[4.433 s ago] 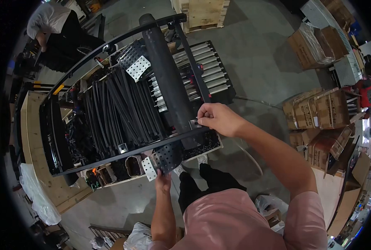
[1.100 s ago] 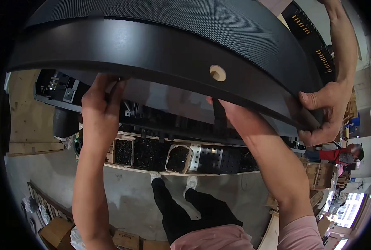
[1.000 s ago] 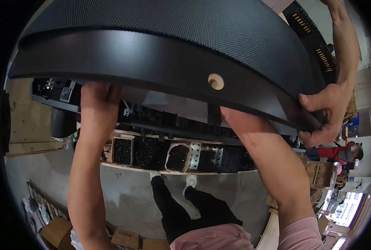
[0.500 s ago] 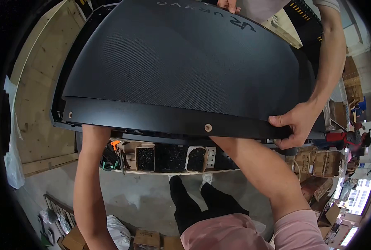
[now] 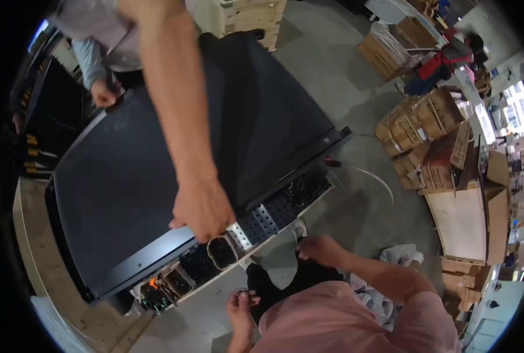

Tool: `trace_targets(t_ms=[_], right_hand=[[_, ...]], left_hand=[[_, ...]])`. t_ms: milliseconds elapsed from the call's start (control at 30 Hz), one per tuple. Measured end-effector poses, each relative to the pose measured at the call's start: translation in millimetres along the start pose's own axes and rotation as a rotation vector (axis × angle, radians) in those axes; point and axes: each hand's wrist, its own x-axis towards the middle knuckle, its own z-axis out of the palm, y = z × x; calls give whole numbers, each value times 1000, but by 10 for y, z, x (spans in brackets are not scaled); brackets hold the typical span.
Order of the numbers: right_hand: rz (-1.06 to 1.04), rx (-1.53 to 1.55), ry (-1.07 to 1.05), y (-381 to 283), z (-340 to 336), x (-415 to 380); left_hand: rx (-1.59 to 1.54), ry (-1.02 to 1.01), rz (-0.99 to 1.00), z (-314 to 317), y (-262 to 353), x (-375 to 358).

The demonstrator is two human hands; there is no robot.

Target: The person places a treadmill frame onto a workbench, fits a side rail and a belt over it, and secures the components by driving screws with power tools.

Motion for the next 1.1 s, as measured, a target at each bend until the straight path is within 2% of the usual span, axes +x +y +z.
trace_targets(t_ms=[33,100,133,200,233,333,367,433,467,533,667,733,800,867,900,933,967,1033,1067,1100], right_hand=[[142,423,176,622,-281,324],[18,-64,506,1548,-1063,1024],[-27,-52,523,1729,-1353,1454],[-138,747,611,2034,-1709,2005],[-139,776,616,2155,-1819,2189],[-551,793,-103,2092,-2101,2626],[-556,813,-90,2168,-2178,2702],[-856,230,77,2239,-2287,2841],[-863,245,79,2151,-2351,2845],[-747,-133,-24,1848,-2597,2734],[-787,-164,70,1834,-2714,2350],[-759,-37,335,1479,-2916,1676],[-470,138,318,925,-3060,795],[-369,300,188,463,-3038,151],[-385,284,179,285,-2924,-81],[-342,425,150,118,-2771,-293],[-292,562,116,-4,-2621,-442],[-373,584,55,-156,-2294,-568],[-436,635,-6,-239,-2103,-619],[-621,595,3,-369,-1934,-653]], left_hand=[[-25,-53,-59,318,-6,26],[93,-31,-106,776,-73,51],[129,-51,-84,799,-278,107],[168,-64,-45,1307,-426,512],[200,-67,-45,1484,-485,647],[300,-77,-40,1901,-643,1037],[328,-84,-46,2015,-699,1135],[370,-85,-54,2185,-806,1271],[389,-80,-54,2252,-844,1296],[409,-77,-48,2410,-922,1318],[402,-67,-45,2624,-1016,1151],[375,-71,-44,2733,-1019,992],[330,-79,-34,3002,-925,852],[732,-151,494,3492,-545,967],[842,-102,433,3842,-76,737],[826,-90,442,3824,-54,648],[678,-65,501,3803,-66,591],[461,6,548,3705,66,340],[385,6,445,3576,193,192],[303,30,340,3419,305,30]])
